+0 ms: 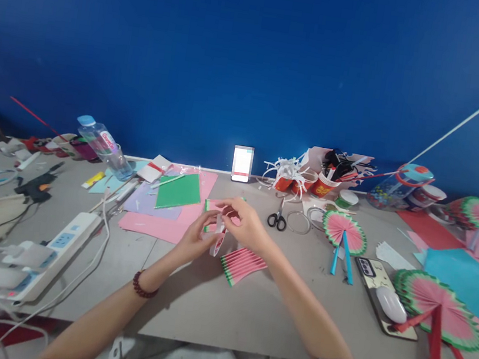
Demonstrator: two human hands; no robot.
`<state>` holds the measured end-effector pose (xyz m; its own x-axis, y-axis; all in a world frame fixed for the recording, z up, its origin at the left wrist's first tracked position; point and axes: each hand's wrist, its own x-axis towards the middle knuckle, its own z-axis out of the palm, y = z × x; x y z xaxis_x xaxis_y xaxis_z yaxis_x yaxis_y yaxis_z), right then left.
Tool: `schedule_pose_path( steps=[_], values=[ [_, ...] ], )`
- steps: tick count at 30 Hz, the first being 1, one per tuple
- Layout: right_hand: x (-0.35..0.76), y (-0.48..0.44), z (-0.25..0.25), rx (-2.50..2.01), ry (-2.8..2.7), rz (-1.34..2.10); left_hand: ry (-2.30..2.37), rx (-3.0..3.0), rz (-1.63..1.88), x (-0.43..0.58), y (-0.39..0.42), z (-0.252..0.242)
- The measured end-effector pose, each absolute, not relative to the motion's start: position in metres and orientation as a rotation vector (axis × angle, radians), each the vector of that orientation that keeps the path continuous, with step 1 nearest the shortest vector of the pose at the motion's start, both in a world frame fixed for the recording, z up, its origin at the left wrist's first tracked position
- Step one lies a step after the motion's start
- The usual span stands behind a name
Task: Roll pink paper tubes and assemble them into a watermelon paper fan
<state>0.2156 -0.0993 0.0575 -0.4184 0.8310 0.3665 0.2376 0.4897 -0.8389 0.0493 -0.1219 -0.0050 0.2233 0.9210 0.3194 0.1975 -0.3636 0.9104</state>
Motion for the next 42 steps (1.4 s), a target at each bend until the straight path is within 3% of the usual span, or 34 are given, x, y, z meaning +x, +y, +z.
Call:
schedule_pose_path(
  steps=[11, 23, 29, 35, 42],
  values=[
    [0.216, -0.101, 0.054, -0.889, -1.928, 0.919, 1.159, 2.155, 1.28, 0.046, -0.125, -0.01],
    [0.216, -0.102, 0.051, -0.926, -1.864, 0.964, 1.063, 2.037, 1.371, 0.049, -0.128, -0.007],
    [0.22, -0.103, 0.051, -0.943, -2.027, 0.655, 0.997, 2.029, 1.38, 0.047, -0.126, -0.01],
    [0.261, -0.08, 0.03, -1.634, -2.029, 0.136, 0.925, 2.064, 1.276, 0.041, -0.124, -0.004],
    [0.31, -0.067, -0.003, -2.258, -2.087, 0.086, 0.922, 2.105, 0.965, 0.031, -0.122, 0.001]
  ],
)
